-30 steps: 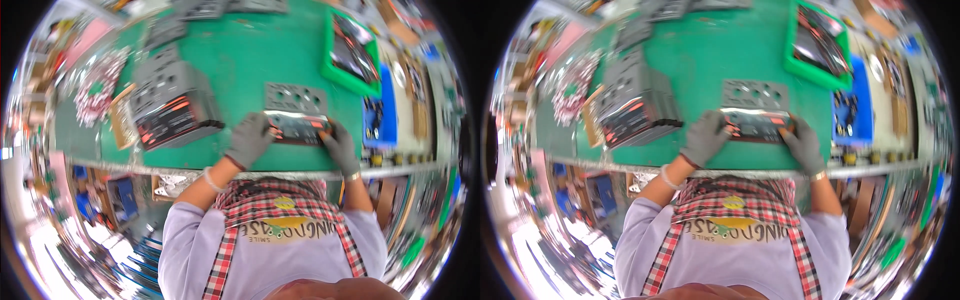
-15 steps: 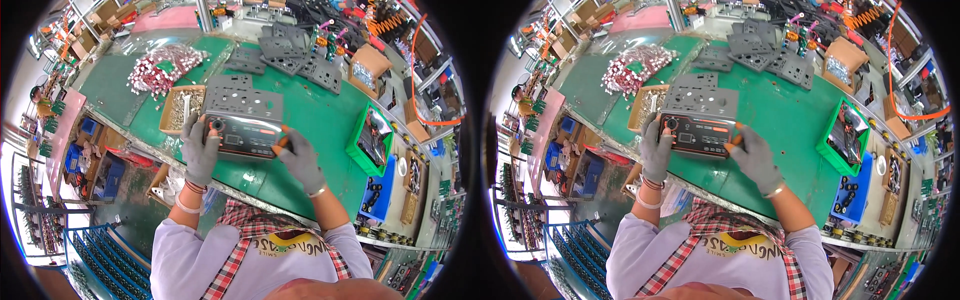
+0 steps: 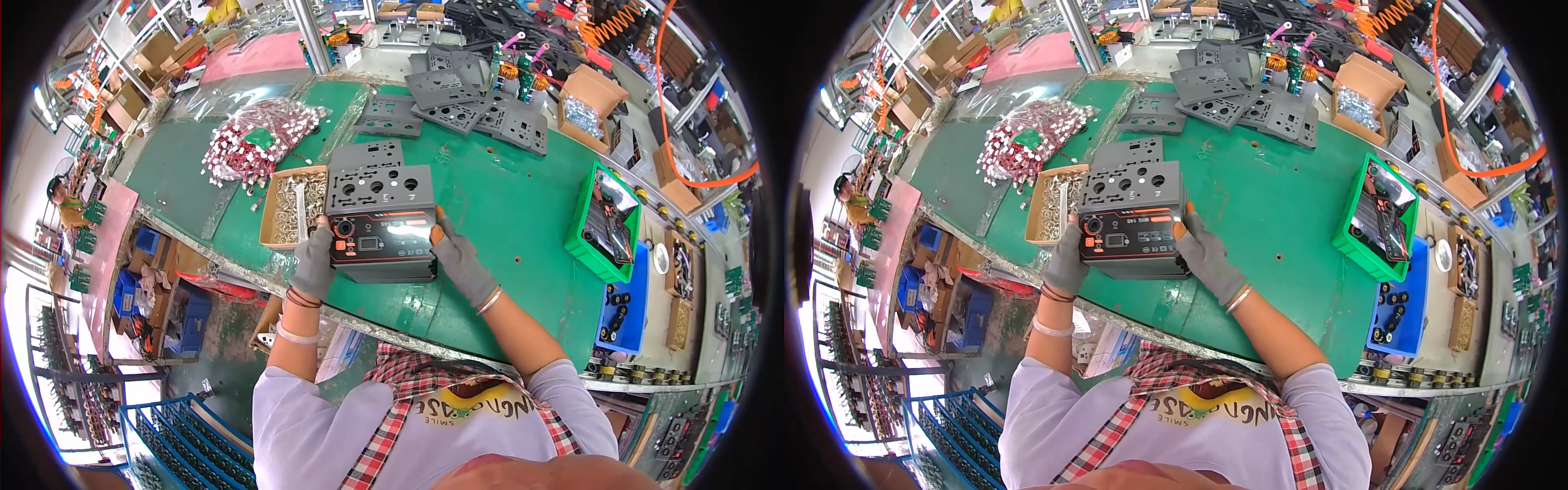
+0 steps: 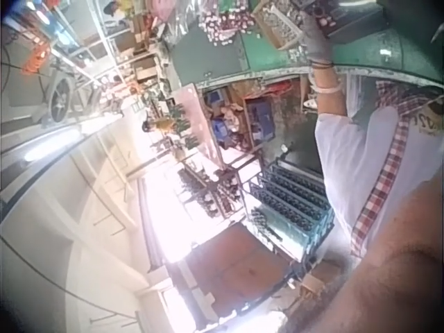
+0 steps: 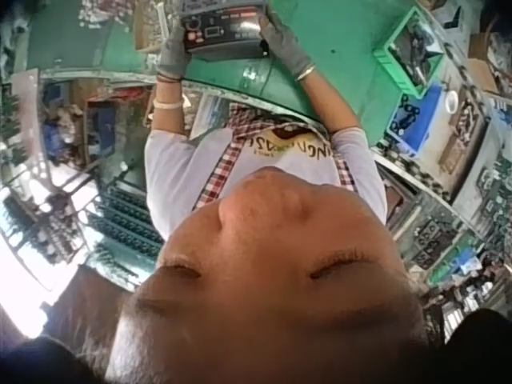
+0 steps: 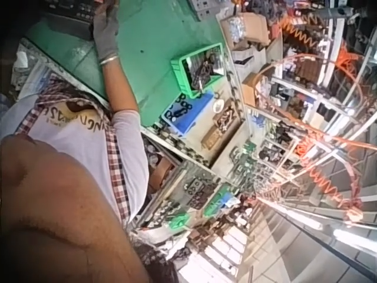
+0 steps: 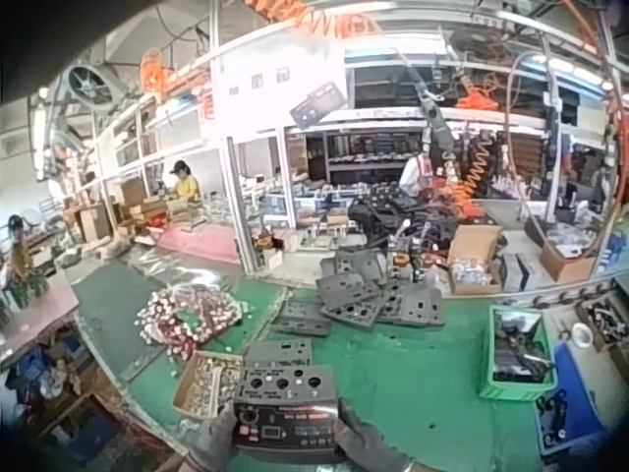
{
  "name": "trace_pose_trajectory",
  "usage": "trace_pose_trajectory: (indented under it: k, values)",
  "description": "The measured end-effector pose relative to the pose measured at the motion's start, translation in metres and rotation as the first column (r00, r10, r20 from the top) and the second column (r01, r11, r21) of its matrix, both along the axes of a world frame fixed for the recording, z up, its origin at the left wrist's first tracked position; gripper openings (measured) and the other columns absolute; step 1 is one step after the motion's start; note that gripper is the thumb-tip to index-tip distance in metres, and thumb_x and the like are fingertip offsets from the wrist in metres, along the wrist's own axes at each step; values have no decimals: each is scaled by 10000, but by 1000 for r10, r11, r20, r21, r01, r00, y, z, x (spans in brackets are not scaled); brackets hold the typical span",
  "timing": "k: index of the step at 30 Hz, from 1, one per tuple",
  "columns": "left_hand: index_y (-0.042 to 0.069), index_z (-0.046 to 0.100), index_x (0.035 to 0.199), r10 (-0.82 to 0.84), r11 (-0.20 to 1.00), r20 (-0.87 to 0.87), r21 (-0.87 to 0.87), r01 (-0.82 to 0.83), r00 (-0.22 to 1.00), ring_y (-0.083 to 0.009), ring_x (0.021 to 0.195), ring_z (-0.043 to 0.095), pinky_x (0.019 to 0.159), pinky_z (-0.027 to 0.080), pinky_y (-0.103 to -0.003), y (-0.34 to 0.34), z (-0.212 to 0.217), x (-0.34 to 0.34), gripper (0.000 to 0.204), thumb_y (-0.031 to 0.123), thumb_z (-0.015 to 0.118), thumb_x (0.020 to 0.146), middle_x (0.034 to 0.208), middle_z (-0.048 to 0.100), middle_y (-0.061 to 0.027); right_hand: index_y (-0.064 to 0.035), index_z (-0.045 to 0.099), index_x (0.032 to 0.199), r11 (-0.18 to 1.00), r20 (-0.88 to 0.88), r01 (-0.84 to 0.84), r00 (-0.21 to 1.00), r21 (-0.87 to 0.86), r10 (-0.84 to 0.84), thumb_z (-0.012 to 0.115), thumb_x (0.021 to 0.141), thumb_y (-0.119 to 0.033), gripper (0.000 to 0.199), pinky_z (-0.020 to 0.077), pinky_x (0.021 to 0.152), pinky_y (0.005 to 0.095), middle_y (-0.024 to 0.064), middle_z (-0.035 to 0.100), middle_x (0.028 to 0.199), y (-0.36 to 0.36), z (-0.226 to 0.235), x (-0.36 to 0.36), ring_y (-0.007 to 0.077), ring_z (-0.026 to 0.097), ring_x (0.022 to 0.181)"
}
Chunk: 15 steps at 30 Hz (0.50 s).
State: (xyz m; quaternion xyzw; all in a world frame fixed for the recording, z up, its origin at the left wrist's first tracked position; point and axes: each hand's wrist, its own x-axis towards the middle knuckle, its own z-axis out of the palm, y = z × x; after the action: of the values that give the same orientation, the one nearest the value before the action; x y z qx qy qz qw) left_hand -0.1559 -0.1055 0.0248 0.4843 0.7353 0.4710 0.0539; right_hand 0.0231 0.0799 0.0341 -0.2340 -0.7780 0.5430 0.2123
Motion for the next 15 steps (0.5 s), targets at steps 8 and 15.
trace_pose_trajectory:
  k: [8, 15]
  values:
    - [25, 429, 1226, -68, 986, 238, -133, 101, 969, -251, 833, 601, 770, 484, -342, -1, -23, -39, 335, 225, 390, 960, 968, 606, -155, 49, 148, 1383, 996, 7, -36, 999, -83, 37, 377, 899, -464, 741, 439, 651, 291, 169, 603, 764, -2, -6, 7, 264, 611, 724]
    - [76, 610, 1060, 155, 966, -52, -201, -162, 987, -289, 913, 600, 820, 461, -345, 80, 19, -119, 360, 350, 498, 854, 985, 629, -134, 41, 168, 1377, 998, 27, 54, 998, -32, -53, 437, 852, -512, 809, 453, 741, 372, 260, 571, 1007, -8, -7, -6, 350, 603, 861]
